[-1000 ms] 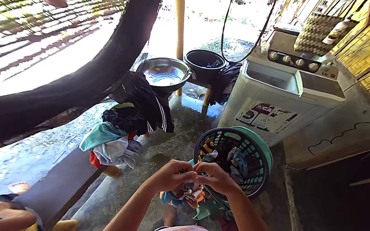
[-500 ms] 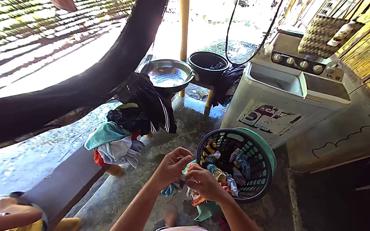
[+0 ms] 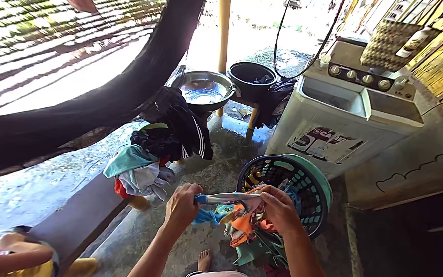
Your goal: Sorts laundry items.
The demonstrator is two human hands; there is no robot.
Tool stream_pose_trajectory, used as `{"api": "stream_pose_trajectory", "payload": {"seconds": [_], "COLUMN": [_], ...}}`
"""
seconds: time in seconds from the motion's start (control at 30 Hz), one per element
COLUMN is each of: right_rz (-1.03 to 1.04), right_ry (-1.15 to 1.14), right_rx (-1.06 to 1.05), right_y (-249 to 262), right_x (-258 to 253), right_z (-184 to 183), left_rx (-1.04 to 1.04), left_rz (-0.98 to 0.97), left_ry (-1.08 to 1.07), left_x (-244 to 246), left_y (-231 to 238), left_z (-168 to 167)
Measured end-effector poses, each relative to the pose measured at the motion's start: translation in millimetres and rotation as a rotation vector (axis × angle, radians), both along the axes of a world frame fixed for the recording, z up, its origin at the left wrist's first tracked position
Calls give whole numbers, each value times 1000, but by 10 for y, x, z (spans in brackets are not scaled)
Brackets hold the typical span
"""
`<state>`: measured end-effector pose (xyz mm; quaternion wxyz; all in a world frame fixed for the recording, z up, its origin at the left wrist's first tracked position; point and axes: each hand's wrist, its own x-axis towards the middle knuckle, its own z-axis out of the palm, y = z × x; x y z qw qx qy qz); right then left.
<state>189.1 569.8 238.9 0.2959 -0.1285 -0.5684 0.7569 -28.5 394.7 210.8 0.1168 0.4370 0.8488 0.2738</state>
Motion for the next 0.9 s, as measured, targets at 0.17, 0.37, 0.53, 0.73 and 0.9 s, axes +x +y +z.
{"api": "stream_pose_trajectory", "payload": {"seconds": [0.17, 0.37, 0.53, 0.73, 0.9], "right_rz": [-25, 67, 11, 15, 46], "right_ry": [17, -89, -83, -135, 172], "right_rx": [-150, -113, 35, 105, -194], "right_y": [-101, -299, -124, 75, 159], "right_x": [-58, -251, -88, 149, 295], "right_z": [57, -2, -3, -137, -202], "left_rx": [269, 377, 451, 555, 545], "left_rz": [80, -301, -369, -352, -225], "left_ry": [-183, -516, -888, -1175, -1208], "left_x": [33, 639, 522, 386, 246], "left_y": [-15, 159, 123, 15, -54], "left_z": [-217, -243, -152, 36, 79]}}
